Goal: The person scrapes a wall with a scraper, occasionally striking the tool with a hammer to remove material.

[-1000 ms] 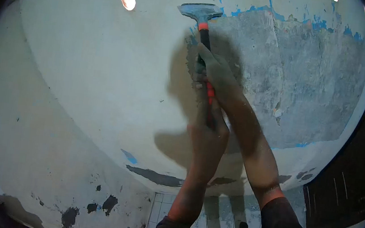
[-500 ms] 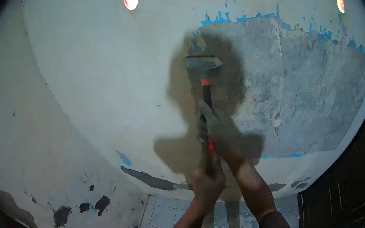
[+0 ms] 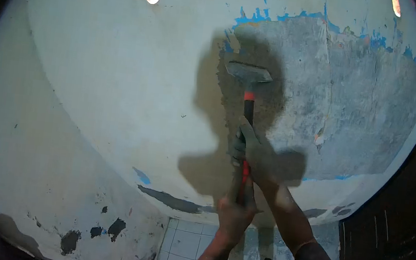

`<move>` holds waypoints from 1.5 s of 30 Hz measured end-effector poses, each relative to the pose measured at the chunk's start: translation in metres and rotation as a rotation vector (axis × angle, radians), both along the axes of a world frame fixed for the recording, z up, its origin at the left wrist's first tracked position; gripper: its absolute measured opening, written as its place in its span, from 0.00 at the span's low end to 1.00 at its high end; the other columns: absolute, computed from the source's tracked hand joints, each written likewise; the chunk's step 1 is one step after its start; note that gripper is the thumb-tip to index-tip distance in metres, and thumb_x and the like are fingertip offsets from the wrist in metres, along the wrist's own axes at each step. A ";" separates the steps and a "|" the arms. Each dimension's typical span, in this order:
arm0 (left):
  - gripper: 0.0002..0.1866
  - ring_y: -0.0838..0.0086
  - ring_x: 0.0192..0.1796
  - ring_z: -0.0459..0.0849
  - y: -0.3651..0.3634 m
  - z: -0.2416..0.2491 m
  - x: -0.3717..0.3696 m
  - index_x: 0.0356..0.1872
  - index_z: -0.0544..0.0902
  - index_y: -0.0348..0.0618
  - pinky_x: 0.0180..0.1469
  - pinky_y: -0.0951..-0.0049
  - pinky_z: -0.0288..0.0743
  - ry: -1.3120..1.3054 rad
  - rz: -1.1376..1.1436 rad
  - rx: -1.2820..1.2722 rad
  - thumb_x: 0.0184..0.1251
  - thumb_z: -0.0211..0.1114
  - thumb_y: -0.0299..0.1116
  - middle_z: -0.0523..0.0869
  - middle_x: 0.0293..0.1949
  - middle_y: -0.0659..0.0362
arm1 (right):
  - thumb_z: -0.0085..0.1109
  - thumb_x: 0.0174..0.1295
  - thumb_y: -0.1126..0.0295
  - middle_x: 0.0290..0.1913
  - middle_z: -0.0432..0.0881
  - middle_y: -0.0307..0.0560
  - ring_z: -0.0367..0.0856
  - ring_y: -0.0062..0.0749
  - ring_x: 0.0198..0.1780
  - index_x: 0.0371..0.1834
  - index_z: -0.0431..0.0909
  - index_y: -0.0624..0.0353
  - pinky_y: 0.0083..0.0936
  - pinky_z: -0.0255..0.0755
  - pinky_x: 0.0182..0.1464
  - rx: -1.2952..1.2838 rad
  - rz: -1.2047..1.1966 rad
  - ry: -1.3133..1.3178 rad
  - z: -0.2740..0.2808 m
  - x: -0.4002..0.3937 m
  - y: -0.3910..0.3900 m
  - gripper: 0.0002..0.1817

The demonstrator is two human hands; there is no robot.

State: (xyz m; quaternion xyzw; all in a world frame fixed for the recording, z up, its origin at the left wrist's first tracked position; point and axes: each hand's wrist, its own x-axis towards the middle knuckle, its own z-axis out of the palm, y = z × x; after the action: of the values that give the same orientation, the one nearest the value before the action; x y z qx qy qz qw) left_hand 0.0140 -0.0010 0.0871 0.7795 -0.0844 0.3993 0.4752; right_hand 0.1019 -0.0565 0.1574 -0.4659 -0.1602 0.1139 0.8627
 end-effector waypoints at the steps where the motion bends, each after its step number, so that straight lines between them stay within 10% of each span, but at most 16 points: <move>1: 0.23 0.76 0.46 0.85 -0.001 0.009 0.003 0.67 0.69 0.34 0.44 0.75 0.77 0.038 0.036 0.016 0.73 0.55 0.26 0.86 0.49 0.44 | 0.47 0.74 0.51 0.19 0.59 0.28 0.57 0.16 0.17 0.28 0.64 0.49 0.21 0.60 0.22 -0.002 0.006 -0.007 0.010 0.004 0.000 0.18; 10: 0.24 0.77 0.29 0.83 0.010 0.029 0.010 0.67 0.72 0.43 0.32 0.74 0.75 -0.137 0.115 0.110 0.69 0.59 0.23 0.86 0.32 0.45 | 0.45 0.73 0.50 0.19 0.63 0.31 0.60 0.18 0.17 0.28 0.65 0.50 0.22 0.62 0.21 -0.022 -0.070 0.001 0.031 0.006 0.010 0.20; 12: 0.21 0.71 0.59 0.79 0.012 0.076 0.002 0.67 0.70 0.35 0.54 0.72 0.75 0.433 -0.043 -0.170 0.74 0.54 0.25 0.81 0.57 0.42 | 0.46 0.73 0.50 0.20 0.63 0.31 0.60 0.19 0.18 0.28 0.65 0.51 0.22 0.62 0.22 0.017 -0.040 -0.012 0.051 0.002 0.012 0.20; 14: 0.22 0.71 0.57 0.81 0.012 0.059 -0.003 0.67 0.70 0.35 0.54 0.73 0.75 0.376 -0.075 -0.179 0.74 0.54 0.26 0.82 0.55 0.43 | 0.45 0.74 0.50 0.21 0.63 0.31 0.61 0.18 0.19 0.28 0.65 0.50 0.21 0.62 0.23 -0.077 -0.110 -0.045 0.054 -0.004 0.009 0.20; 17: 0.22 0.84 0.29 0.76 0.014 0.003 0.006 0.67 0.70 0.35 0.31 0.79 0.70 -0.064 0.144 0.210 0.74 0.54 0.26 0.81 0.27 0.59 | 0.45 0.74 0.51 0.21 0.63 0.30 0.62 0.17 0.21 0.28 0.65 0.49 0.20 0.62 0.25 0.024 -0.008 0.019 0.018 0.003 0.009 0.19; 21: 0.21 0.87 0.30 0.73 0.015 0.065 0.006 0.66 0.72 0.36 0.31 0.82 0.69 0.139 -0.027 -0.092 0.74 0.56 0.28 0.81 0.27 0.60 | 0.45 0.74 0.52 0.21 0.63 0.30 0.62 0.18 0.20 0.28 0.65 0.49 0.20 0.62 0.25 0.011 -0.030 -0.071 0.063 0.005 0.011 0.18; 45: 0.19 0.86 0.25 0.71 0.079 0.004 -0.014 0.61 0.78 0.39 0.26 0.78 0.67 0.187 0.038 0.056 0.70 0.60 0.27 0.79 0.21 0.56 | 0.46 0.74 0.53 0.19 0.58 0.30 0.56 0.18 0.17 0.28 0.63 0.49 0.21 0.60 0.19 0.264 0.006 0.079 -0.019 -0.006 0.071 0.18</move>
State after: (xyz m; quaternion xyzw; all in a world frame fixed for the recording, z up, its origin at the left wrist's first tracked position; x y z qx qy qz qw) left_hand 0.0002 0.0777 0.0907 0.8279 -0.0360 0.3310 0.4514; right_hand 0.0963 0.0148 0.1389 -0.3431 -0.1414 0.1128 0.9217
